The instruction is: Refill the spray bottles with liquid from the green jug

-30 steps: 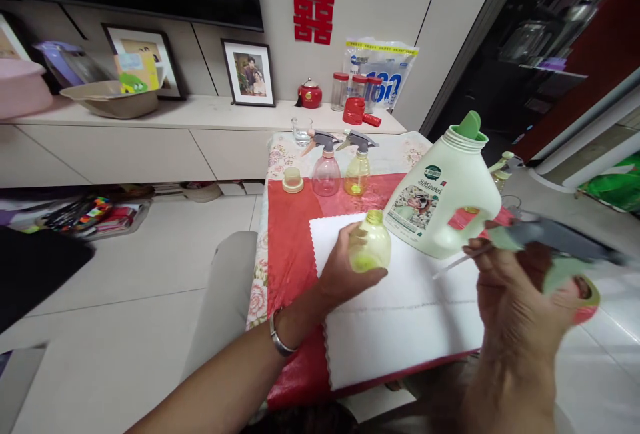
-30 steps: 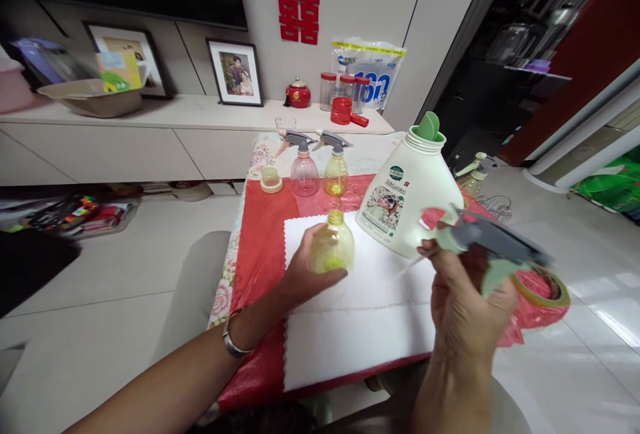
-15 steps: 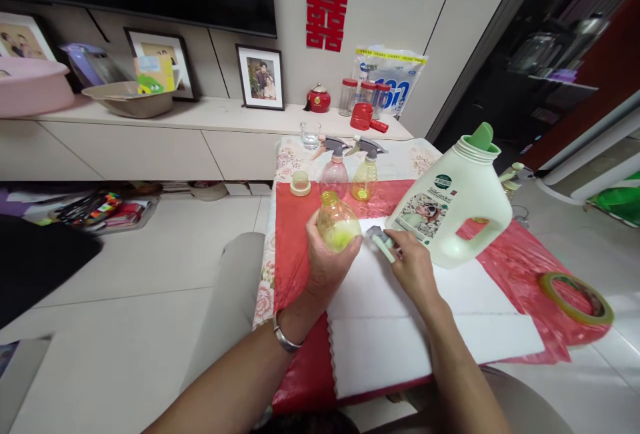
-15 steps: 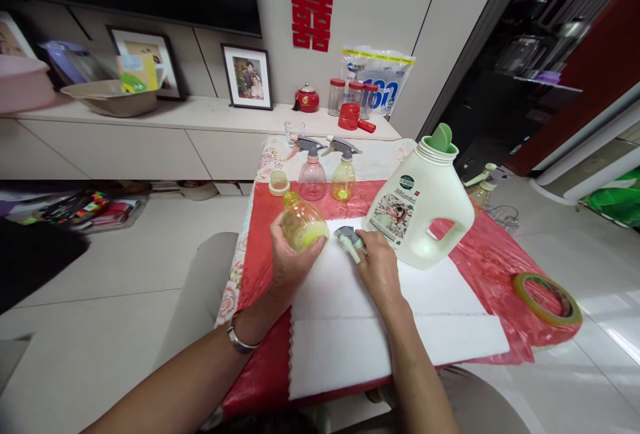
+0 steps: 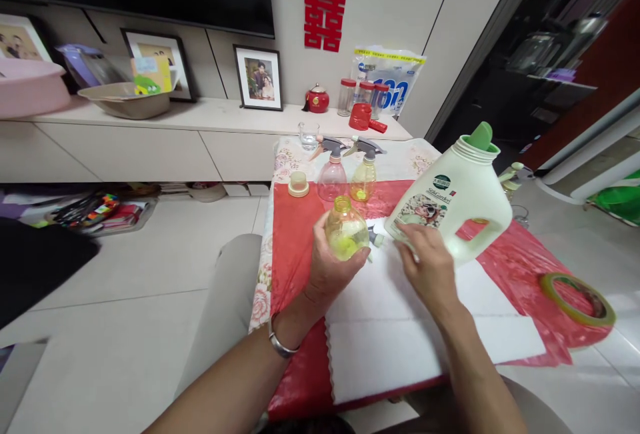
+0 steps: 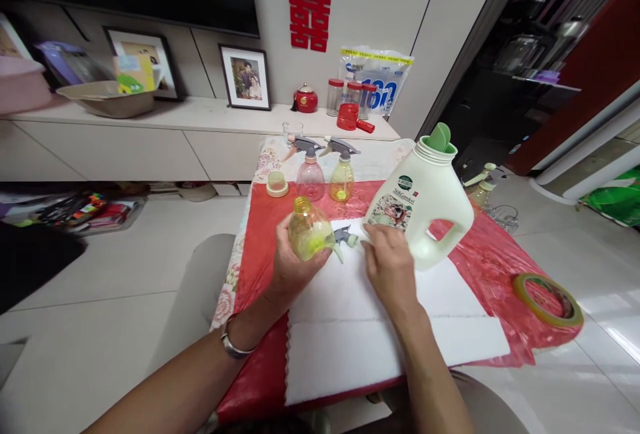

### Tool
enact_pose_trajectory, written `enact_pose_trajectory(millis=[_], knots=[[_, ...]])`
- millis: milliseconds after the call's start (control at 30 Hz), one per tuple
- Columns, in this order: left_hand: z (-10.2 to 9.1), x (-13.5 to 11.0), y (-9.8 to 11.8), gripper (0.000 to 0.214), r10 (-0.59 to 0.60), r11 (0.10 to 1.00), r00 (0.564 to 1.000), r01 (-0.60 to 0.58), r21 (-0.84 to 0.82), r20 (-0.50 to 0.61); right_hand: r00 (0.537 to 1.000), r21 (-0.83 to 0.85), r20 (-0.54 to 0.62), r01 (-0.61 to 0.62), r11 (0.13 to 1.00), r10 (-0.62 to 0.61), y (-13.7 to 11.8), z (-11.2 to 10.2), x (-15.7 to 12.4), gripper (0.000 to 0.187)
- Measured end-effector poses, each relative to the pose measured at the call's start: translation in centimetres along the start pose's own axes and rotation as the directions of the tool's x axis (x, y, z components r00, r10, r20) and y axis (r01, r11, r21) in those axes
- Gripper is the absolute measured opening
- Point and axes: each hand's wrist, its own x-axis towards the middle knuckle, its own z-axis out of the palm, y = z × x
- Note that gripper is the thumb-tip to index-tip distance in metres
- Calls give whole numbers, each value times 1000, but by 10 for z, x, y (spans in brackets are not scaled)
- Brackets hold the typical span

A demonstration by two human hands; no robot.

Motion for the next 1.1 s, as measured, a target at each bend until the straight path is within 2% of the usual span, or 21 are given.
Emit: enact_pose_trajectory(millis=[67, 100, 200, 267, 300, 367, 400, 433, 500, 667, 767, 900, 1100], knots=[[-1, -4, 0, 84, -59, 997, 991, 65, -42, 118, 980, -29, -193, -51, 998, 44, 6, -26, -2, 29], [-1, -6, 0, 85, -76, 994, 980, 90, -69, 185, 943, -46, -320, -110, 993, 89, 11, -37, -3, 29], [-2, -11, 0, 93, -55, 984, 901, 121, -128, 430, 773, 35, -575, -304, 952, 268, 33, -58, -9, 37], [-3, -15, 0, 97, -38, 985, 808, 129, -114, 589, 687, 157, -619, -367, 917, 382, 49, -61, -13, 48], [-3, -17, 0, 99, -36, 987, 752, 132, -97, 658, 666, 217, -611, -379, 900, 428, 56, -60, -15, 53], [-3, -19, -1, 100, -32, 988, 653, 135, -75, 757, 669, 328, -543, -386, 862, 507, 68, -55, -18, 56], [-2, -20, -2, 100, -30, 988, 620, 136, -69, 784, 684, 382, -494, -385, 840, 537, 72, -52, -20, 57], [-2, -20, -3, 101, -31, 989, 604, 134, -64, 796, 701, 431, -440, -383, 817, 561, 75, -48, -20, 57], [-2, -20, -5, 102, -53, 991, 614, 126, -31, 788, 726, 514, -353, -377, 770, 591, 80, -43, -21, 60], [0, -17, -8, 100, -151, 988, 723, 132, 79, 674, 729, 624, -271, -364, 691, 628, 87, -39, -21, 61], [0, -15, -9, 99, -171, 985, 762, 148, 89, 624, 730, 670, -235, -357, 651, 642, 88, -39, -19, 63], [0, -13, -8, 99, -161, 987, 785, 132, 91, 598, 718, 709, -193, -369, 601, 669, 90, -39, -14, 59], [0, -12, -5, 97, -151, 987, 776, 91, 128, 612, 687, 746, -181, -371, 554, 704, 96, -36, -8, 51]])
